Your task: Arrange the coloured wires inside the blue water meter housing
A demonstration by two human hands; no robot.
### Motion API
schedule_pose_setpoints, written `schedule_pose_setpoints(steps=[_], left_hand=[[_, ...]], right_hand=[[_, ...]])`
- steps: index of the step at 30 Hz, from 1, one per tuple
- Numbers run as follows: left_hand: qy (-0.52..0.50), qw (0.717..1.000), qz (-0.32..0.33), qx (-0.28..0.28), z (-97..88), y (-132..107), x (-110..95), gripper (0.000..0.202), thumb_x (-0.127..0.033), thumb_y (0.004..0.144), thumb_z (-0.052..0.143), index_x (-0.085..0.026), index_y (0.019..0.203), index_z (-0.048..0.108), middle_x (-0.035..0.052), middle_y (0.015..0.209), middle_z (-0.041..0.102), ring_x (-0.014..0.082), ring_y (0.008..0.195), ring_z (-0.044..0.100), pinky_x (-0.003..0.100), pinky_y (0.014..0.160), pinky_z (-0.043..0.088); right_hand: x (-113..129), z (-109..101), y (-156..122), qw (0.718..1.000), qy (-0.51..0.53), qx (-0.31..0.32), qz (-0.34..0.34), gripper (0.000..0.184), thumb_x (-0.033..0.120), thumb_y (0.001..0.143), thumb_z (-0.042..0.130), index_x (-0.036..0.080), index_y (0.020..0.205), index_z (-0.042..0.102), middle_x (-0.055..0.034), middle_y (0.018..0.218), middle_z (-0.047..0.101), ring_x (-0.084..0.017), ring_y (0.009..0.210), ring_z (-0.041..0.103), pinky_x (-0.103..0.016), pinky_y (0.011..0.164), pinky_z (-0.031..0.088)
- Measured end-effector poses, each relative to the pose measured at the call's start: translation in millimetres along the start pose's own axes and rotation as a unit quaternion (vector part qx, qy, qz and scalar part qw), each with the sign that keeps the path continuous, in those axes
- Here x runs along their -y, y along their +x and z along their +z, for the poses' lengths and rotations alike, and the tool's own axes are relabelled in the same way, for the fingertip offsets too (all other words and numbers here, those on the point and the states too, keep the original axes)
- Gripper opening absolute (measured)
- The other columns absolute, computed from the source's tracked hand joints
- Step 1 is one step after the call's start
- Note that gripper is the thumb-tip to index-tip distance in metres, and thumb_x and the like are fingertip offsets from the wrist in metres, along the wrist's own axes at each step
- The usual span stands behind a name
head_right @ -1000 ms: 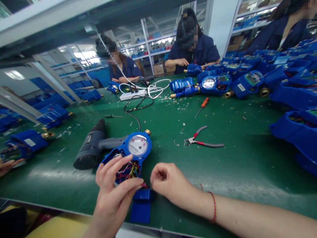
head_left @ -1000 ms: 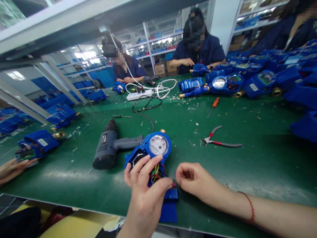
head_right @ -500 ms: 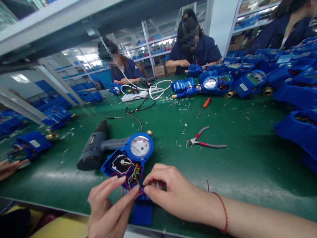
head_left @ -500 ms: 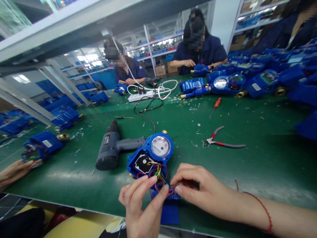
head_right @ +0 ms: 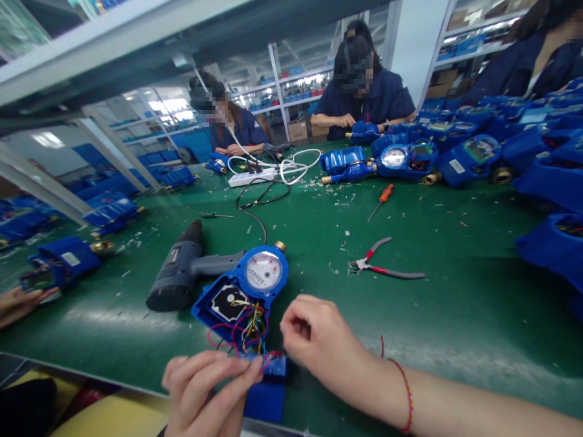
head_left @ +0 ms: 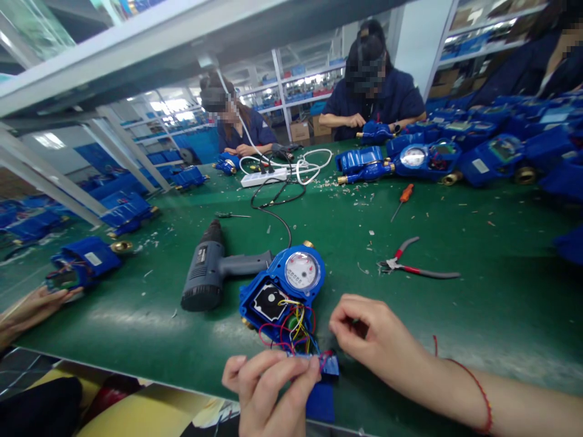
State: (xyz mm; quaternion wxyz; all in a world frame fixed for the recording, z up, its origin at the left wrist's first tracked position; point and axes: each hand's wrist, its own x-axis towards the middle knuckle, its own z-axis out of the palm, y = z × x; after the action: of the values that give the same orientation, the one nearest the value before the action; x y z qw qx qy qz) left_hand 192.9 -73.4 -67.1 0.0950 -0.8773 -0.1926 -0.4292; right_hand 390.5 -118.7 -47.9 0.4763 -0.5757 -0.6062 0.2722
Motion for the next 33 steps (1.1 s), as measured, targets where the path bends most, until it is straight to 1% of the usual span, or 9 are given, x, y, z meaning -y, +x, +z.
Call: schedule_pose_setpoints(steps=[3, 7, 9, 16, 19, 22, 24, 29, 33], left_hand=[[0.000, 1.000, -0.004, 0.003, -4.3, -1, 0, 0.026, -0.007, 0.081, 0.069, -0.026, 0.098, 0.072, 0.0004, 0.080, 0.067, 0.0172, 0.084, 0.054, 0.036, 0.078, 0.033], [0.001, 1.000, -0.010, -0.008, -5.3, -4, -1, 0.028, -0.005, 0.081, 0.067, -0.025, 0.100, 0.071, 0.0021, 0.085, 0.064, 0.0169, 0.086, 0.055, 0.034, 0.076, 0.035], [0.004, 1.000, -0.012, -0.011, -4.6, -4, -3, 0.027, -0.006, 0.081, 0.067, -0.026, 0.098, 0.072, 0.0014, 0.084, 0.063, 0.0166, 0.086, 0.055, 0.034, 0.076, 0.036], [-0.008, 0.999, -0.010, -0.033, 0.7, -1, -13, 0.025, -0.007, 0.080, 0.068, -0.029, 0.091, 0.073, -0.0024, 0.075, 0.066, 0.0146, 0.078, 0.059, 0.032, 0.077, 0.037], [-0.022, 0.999, -0.016, -0.036, 1.7, -3, -17, 0.028, -0.004, 0.077, 0.069, -0.029, 0.088, 0.072, -0.0037, 0.074, 0.066, 0.0148, 0.077, 0.059, 0.033, 0.077, 0.036], [-0.051, 0.997, -0.039, -0.032, -0.9, -3, -17, 0.023, -0.004, 0.075, 0.068, -0.024, 0.084, 0.070, -0.0004, 0.078, 0.064, 0.0176, 0.080, 0.057, 0.036, 0.077, 0.035], [-0.073, 0.996, -0.058, -0.011, -3.1, 0, -15, 0.017, -0.006, 0.078, 0.063, -0.021, 0.084, 0.067, 0.0028, 0.085, 0.062, 0.0186, 0.083, 0.056, 0.037, 0.078, 0.034], [-0.072, 0.988, -0.122, 0.058, 0.0, 18, -6, 0.034, -0.009, 0.088, 0.057, -0.016, 0.121, 0.056, 0.0085, 0.112, 0.056, 0.0158, 0.097, 0.055, 0.029, 0.085, 0.042], [-0.068, 0.986, -0.102, 0.114, 5.0, 29, -5, 0.023, -0.007, 0.090, 0.053, -0.022, 0.105, 0.060, 0.0022, 0.109, 0.061, 0.0133, 0.094, 0.056, 0.026, 0.081, 0.038]], right_hand=[[-2, -6, 1, 1.000, -0.018, -0.009, 0.007, 0.018, 0.016, 0.082, 0.049, 0.017, 0.065, 0.055, 0.0005, 0.064, 0.054, -0.011, 0.058, 0.048, -0.022, 0.054, 0.035], [8, -5, -4, 0.994, 0.041, 0.096, 0.025, 0.013, 0.020, 0.084, 0.058, 0.017, 0.073, 0.064, -0.0001, 0.071, 0.057, -0.010, 0.062, 0.051, -0.022, 0.055, 0.037], [12, -1, -5, 0.990, 0.059, 0.122, 0.035, 0.008, 0.019, 0.081, 0.061, 0.017, 0.075, 0.067, 0.0004, 0.072, 0.057, -0.009, 0.061, 0.050, -0.021, 0.055, 0.037], [13, 6, 5, 0.993, 0.042, 0.083, 0.076, 0.014, 0.002, 0.067, 0.052, 0.015, 0.061, 0.055, 0.0036, 0.062, 0.049, -0.008, 0.057, 0.043, -0.020, 0.051, 0.031], [10, 5, 7, 0.990, 0.060, 0.082, 0.102, 0.014, 0.003, 0.067, 0.051, 0.014, 0.062, 0.055, 0.0036, 0.060, 0.049, -0.009, 0.056, 0.041, -0.020, 0.051, 0.030], [7, 3, 6, 0.985, 0.090, 0.106, 0.107, 0.010, 0.011, 0.073, 0.051, 0.015, 0.065, 0.056, 0.0020, 0.063, 0.051, -0.010, 0.059, 0.043, -0.022, 0.054, 0.032], [7, 0, 4, 0.983, 0.097, 0.120, 0.094, 0.012, 0.017, 0.078, 0.051, 0.015, 0.068, 0.056, 0.0005, 0.066, 0.052, -0.012, 0.062, 0.044, -0.023, 0.056, 0.033], [11, -2, 0, 0.991, 0.063, 0.115, 0.035, 0.011, 0.016, 0.082, 0.052, 0.015, 0.072, 0.055, 0.0005, 0.071, 0.052, -0.011, 0.063, 0.046, -0.023, 0.057, 0.036], [9, 1, -2, 0.995, 0.012, 0.094, 0.017, 0.005, 0.011, 0.080, 0.058, 0.016, 0.077, 0.059, 0.0016, 0.072, 0.055, -0.010, 0.064, 0.049, -0.022, 0.058, 0.037]])
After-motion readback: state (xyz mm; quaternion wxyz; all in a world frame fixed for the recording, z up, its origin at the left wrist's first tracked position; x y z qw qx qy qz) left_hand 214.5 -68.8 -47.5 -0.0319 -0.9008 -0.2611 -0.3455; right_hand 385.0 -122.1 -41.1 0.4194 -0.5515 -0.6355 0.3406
